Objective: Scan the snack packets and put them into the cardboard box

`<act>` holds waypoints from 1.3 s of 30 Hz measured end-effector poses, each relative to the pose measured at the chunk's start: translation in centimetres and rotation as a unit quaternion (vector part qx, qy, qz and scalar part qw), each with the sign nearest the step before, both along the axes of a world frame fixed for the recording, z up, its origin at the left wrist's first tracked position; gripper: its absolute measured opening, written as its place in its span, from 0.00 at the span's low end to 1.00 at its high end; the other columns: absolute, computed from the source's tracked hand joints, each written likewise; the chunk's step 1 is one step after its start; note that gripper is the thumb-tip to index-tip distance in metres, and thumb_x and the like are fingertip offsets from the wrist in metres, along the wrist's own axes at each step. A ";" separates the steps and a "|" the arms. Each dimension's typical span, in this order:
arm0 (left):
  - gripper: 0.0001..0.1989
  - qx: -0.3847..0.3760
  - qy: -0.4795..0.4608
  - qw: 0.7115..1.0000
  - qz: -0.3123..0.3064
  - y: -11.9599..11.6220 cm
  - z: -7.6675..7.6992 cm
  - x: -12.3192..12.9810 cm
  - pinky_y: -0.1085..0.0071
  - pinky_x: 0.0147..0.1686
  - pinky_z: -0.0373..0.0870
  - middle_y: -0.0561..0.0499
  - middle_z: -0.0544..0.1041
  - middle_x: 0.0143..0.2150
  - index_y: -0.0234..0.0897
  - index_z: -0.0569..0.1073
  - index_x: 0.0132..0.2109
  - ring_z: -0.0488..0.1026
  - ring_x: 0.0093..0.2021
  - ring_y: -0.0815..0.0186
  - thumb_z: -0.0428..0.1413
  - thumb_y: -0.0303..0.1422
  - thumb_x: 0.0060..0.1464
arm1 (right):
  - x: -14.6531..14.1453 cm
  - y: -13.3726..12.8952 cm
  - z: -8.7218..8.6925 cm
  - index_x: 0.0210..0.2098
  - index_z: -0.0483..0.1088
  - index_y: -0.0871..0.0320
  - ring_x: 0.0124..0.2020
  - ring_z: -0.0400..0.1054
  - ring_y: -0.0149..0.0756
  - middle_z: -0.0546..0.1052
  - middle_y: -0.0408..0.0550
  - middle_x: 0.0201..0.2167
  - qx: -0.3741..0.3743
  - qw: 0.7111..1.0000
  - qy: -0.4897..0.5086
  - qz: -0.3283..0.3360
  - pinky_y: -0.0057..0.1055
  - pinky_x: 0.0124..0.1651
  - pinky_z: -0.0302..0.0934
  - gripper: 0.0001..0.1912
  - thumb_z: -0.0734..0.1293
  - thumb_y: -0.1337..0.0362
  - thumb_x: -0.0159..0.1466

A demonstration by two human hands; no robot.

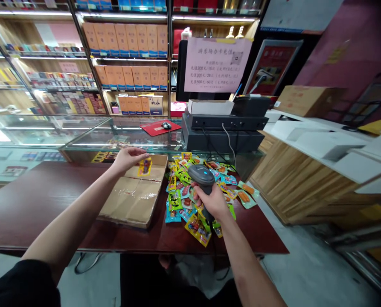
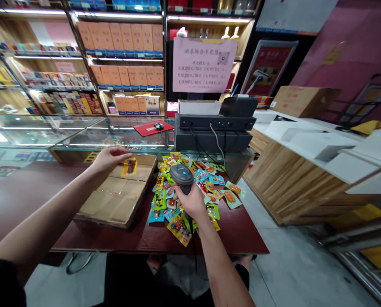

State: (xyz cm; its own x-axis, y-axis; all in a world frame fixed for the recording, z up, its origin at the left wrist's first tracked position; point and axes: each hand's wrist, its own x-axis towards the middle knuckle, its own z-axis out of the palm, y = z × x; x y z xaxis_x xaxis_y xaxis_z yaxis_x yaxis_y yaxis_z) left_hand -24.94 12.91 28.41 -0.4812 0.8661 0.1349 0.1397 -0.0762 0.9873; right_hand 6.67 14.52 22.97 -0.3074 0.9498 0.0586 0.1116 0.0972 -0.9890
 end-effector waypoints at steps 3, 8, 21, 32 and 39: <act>0.24 -0.005 0.058 0.998 -0.027 0.9 0.1 1.2 0.71 0.28 0.74 0.46 0.80 0.32 0.33 0.80 0.36 0.75 0.31 0.65 0.71 0.44 0.31 | 0.9 0.3 0.0 0.39 0.72 0.58 0.16 0.67 0.37 0.76 0.48 0.22 0.001 1.000 0.001 -0.014 0.34 0.19 0.63 0.19 0.70 0.50 0.55; 0.21 -0.005 0.066 0.993 -0.097 3.6 -0.9 5.5 0.71 0.28 0.73 0.48 0.79 0.30 0.36 0.80 0.35 0.74 0.30 0.65 0.70 0.44 0.34 | 3.2 0.6 -0.2 0.38 0.72 0.59 0.17 0.68 0.38 0.79 0.52 0.27 0.016 0.998 0.002 -0.063 0.35 0.19 0.64 0.19 0.70 0.51 0.55; 0.27 -0.113 0.453 0.852 -0.238 7.4 -6.5 16.5 0.65 0.36 0.68 0.45 0.78 0.32 0.38 0.76 0.39 0.76 0.35 0.53 0.67 0.50 0.33 | 7.8 -0.4 -1.2 0.39 0.72 0.58 0.17 0.67 0.36 0.77 0.48 0.22 0.031 0.988 -0.051 -0.142 0.33 0.21 0.64 0.16 0.68 0.52 0.58; 0.32 0.018 0.637 0.671 -0.380 3.8 -6.3 18.2 0.61 0.44 0.68 0.40 0.72 0.46 0.38 0.72 0.52 0.72 0.47 0.50 0.69 0.40 0.38 | 7.1 -0.9 -3.7 0.42 0.72 0.57 0.18 0.68 0.37 0.77 0.48 0.24 0.021 0.988 -0.052 -0.146 0.34 0.21 0.65 0.19 0.68 0.50 0.59; 0.11 -0.035 0.588 0.738 -0.330 4.8 -6.7 17.9 0.65 0.39 0.69 0.41 0.76 0.41 0.36 0.77 0.40 0.75 0.41 0.56 0.54 0.25 0.49 | 6.4 -1.1 -3.9 0.45 0.73 0.56 0.31 0.75 0.46 0.78 0.49 0.27 0.093 0.976 -0.084 -0.178 0.39 0.32 0.70 0.19 0.69 0.53 0.58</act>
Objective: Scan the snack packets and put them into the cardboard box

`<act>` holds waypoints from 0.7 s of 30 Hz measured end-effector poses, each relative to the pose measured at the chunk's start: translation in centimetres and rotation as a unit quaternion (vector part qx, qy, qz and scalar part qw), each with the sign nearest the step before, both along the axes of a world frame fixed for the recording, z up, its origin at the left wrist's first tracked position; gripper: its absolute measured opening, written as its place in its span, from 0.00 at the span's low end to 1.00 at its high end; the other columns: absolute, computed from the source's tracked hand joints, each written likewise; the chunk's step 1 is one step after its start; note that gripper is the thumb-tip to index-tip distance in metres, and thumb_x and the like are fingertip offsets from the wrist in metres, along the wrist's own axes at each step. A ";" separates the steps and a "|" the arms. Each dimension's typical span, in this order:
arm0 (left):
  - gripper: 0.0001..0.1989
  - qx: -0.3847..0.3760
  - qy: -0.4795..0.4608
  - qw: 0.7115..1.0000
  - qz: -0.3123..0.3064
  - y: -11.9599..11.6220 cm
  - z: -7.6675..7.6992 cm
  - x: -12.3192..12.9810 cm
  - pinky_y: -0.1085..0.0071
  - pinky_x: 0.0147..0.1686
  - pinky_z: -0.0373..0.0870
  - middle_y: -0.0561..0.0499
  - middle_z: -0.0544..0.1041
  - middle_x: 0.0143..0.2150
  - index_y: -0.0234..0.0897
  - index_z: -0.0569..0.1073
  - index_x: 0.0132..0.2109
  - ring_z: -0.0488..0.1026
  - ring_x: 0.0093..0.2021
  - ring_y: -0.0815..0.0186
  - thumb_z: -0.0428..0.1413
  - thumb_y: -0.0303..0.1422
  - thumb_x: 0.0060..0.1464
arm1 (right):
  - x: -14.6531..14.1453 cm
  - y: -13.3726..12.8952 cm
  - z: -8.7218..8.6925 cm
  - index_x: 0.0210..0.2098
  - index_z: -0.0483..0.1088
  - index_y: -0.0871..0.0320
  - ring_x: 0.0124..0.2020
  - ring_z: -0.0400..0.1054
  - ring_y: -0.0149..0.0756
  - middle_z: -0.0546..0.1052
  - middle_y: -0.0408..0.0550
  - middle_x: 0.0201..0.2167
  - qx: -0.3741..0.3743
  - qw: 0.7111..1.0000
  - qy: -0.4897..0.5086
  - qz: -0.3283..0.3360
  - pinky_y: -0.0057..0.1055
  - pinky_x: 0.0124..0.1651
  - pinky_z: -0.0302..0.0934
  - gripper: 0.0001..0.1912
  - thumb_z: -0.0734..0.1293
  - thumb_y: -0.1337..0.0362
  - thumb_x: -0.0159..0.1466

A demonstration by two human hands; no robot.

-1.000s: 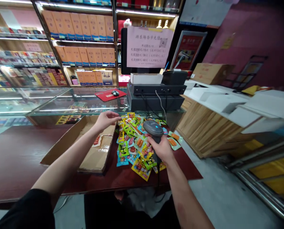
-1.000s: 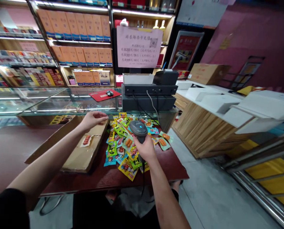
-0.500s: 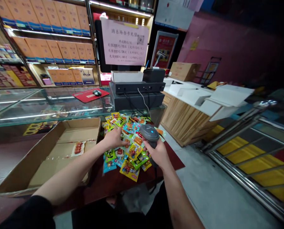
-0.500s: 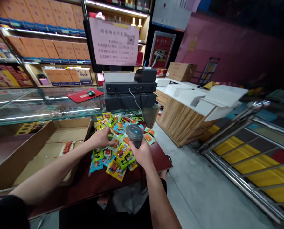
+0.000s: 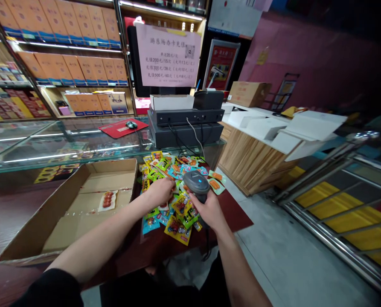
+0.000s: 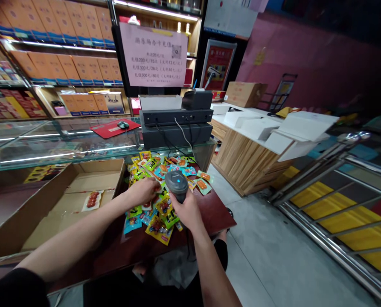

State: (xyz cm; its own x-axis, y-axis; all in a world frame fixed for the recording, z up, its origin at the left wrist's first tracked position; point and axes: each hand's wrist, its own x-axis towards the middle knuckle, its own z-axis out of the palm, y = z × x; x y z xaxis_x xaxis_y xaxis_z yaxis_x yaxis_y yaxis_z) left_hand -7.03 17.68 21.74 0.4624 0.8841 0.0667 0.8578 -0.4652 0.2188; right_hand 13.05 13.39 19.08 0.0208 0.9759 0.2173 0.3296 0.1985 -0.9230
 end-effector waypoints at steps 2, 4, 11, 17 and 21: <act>0.10 0.014 -0.097 0.994 0.037 0.8 1.0 -0.8 0.66 0.40 0.69 0.43 0.77 0.38 0.37 0.77 0.38 0.75 0.40 0.57 0.54 0.26 0.49 | -0.2 -0.2 0.2 0.45 0.73 0.56 0.36 0.75 0.49 0.79 0.51 0.29 0.010 1.000 -0.006 0.002 0.40 0.35 0.70 0.19 0.70 0.53 0.57; 0.07 0.016 -0.223 0.971 0.087 1.5 2.2 -1.9 0.67 0.39 0.69 0.47 0.78 0.34 0.38 0.77 0.36 0.74 0.36 0.60 0.57 0.29 0.48 | -0.3 -0.4 0.4 0.45 0.73 0.57 0.40 0.75 0.50 0.80 0.52 0.31 0.015 1.000 -0.012 0.008 0.41 0.38 0.70 0.19 0.70 0.54 0.57; 0.20 -0.127 -0.588 0.788 0.134 2.8 4.5 -4.7 0.71 0.34 0.71 0.50 0.79 0.33 0.35 0.73 0.36 0.75 0.31 0.66 0.69 0.38 0.36 | -1.3 -1.7 2.1 0.46 0.74 0.58 0.47 0.74 0.50 0.80 0.54 0.42 0.056 0.996 -0.050 0.041 0.43 0.47 0.68 0.18 0.69 0.55 0.59; 0.24 -0.196 -0.583 0.776 0.142 3.0 3.9 -4.6 0.74 0.27 0.68 0.51 0.78 0.31 0.33 0.73 0.34 0.73 0.28 0.70 0.71 0.41 0.32 | -2.9 -2.6 3.0 0.49 0.72 0.60 0.47 0.74 0.49 0.80 0.56 0.44 0.091 0.993 -0.060 0.041 0.41 0.48 0.69 0.21 0.68 0.56 0.60; 0.23 -0.204 -0.569 0.783 0.145 2.9 3.9 -4.6 0.76 0.25 0.64 0.54 0.77 0.28 0.34 0.72 0.33 0.71 0.25 0.72 0.72 0.40 0.31 | -3.1 -2.5 2.7 0.47 0.73 0.60 0.46 0.75 0.50 0.80 0.57 0.43 0.085 0.994 -0.068 0.028 0.40 0.45 0.69 0.20 0.68 0.55 0.60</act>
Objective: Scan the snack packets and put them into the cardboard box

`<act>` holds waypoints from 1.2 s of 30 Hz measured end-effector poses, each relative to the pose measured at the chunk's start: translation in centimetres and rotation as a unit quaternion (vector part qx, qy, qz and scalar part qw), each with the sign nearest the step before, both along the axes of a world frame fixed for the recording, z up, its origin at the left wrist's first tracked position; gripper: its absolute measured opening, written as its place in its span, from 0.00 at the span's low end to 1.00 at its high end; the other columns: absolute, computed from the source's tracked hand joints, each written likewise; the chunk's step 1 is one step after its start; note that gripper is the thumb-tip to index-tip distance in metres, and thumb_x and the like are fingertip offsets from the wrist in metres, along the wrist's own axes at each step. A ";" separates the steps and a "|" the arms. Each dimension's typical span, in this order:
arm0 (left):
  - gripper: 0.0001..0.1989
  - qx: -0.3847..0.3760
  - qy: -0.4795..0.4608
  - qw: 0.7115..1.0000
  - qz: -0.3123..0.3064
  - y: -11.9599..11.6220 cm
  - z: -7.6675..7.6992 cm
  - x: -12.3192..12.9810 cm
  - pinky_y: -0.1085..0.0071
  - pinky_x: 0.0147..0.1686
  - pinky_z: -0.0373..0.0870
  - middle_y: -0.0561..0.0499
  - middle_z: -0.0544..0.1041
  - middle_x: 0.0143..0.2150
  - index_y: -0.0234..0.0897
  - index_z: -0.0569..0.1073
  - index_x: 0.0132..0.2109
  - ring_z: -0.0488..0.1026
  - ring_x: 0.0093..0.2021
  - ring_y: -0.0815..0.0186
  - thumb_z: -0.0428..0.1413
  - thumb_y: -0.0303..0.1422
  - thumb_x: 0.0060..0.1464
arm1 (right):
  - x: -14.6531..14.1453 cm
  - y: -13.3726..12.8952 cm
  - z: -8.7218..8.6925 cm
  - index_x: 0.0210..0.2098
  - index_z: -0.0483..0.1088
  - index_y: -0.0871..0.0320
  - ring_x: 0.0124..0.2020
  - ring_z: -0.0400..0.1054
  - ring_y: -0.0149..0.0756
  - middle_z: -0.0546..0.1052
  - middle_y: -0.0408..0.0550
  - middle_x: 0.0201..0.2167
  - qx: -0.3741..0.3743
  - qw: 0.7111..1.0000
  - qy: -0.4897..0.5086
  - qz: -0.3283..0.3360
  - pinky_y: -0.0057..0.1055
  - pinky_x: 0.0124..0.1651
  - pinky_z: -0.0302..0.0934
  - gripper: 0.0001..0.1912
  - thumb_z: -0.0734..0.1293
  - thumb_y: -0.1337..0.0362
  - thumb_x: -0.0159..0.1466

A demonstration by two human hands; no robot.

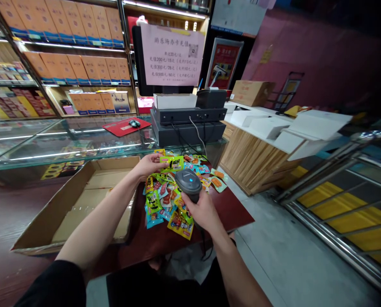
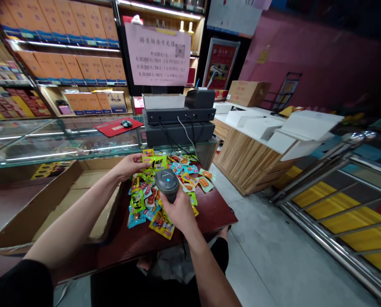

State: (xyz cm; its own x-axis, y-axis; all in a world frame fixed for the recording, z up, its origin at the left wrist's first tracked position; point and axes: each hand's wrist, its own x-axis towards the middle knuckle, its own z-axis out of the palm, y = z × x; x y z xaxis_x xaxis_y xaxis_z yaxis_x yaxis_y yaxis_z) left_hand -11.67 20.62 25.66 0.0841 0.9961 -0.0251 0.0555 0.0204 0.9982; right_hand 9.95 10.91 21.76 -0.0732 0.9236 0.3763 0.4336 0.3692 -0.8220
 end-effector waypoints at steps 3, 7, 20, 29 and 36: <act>0.23 -0.007 0.003 1.000 -0.004 -0.1 0.3 -0.1 0.76 0.25 0.63 0.54 0.77 0.28 0.34 0.72 0.34 0.70 0.24 0.73 0.72 0.39 0.31 | 0.1 0.1 -0.1 0.47 0.73 0.60 0.44 0.76 0.49 0.81 0.56 0.40 -0.002 1.000 -0.007 -0.004 0.40 0.44 0.70 0.19 0.68 0.56 0.60; 0.23 -0.017 -0.001 1.000 -0.010 -0.4 0.6 0.0 0.76 0.25 0.64 0.54 0.77 0.28 0.33 0.72 0.33 0.71 0.25 0.73 0.72 0.36 0.30 | 0.2 0.1 0.0 0.46 0.73 0.59 0.45 0.75 0.49 0.81 0.56 0.41 0.002 1.000 -0.013 -0.008 0.39 0.43 0.69 0.18 0.68 0.56 0.60; 0.23 -0.010 0.004 1.000 -0.017 -0.2 0.4 -0.2 0.78 0.23 0.63 0.53 0.77 0.30 0.33 0.73 0.34 0.70 0.25 0.73 0.71 0.39 0.32 | 0.2 0.0 -0.2 0.46 0.71 0.60 0.45 0.76 0.48 0.80 0.56 0.41 -0.015 1.000 -0.007 0.004 0.38 0.44 0.69 0.19 0.67 0.55 0.61; 0.21 -0.009 0.010 1.000 -0.003 -0.5 0.5 -0.1 0.78 0.23 0.62 0.53 0.77 0.29 0.35 0.71 0.32 0.72 0.27 0.72 0.71 0.37 0.32 | 0.5 -0.4 0.2 0.48 0.73 0.60 0.43 0.76 0.50 0.81 0.56 0.37 -0.008 1.000 0.008 -0.003 0.40 0.41 0.70 0.21 0.68 0.55 0.59; 0.22 0.018 0.054 0.996 0.070 -2.0 2.7 -4.4 0.77 0.24 0.63 0.55 0.75 0.27 0.35 0.70 0.30 0.70 0.26 0.73 0.71 0.40 0.32 | 0.3 -0.3 -0.2 0.45 0.74 0.59 0.39 0.77 0.50 0.81 0.54 0.32 -0.016 1.000 0.023 -0.004 0.40 0.37 0.71 0.20 0.69 0.53 0.58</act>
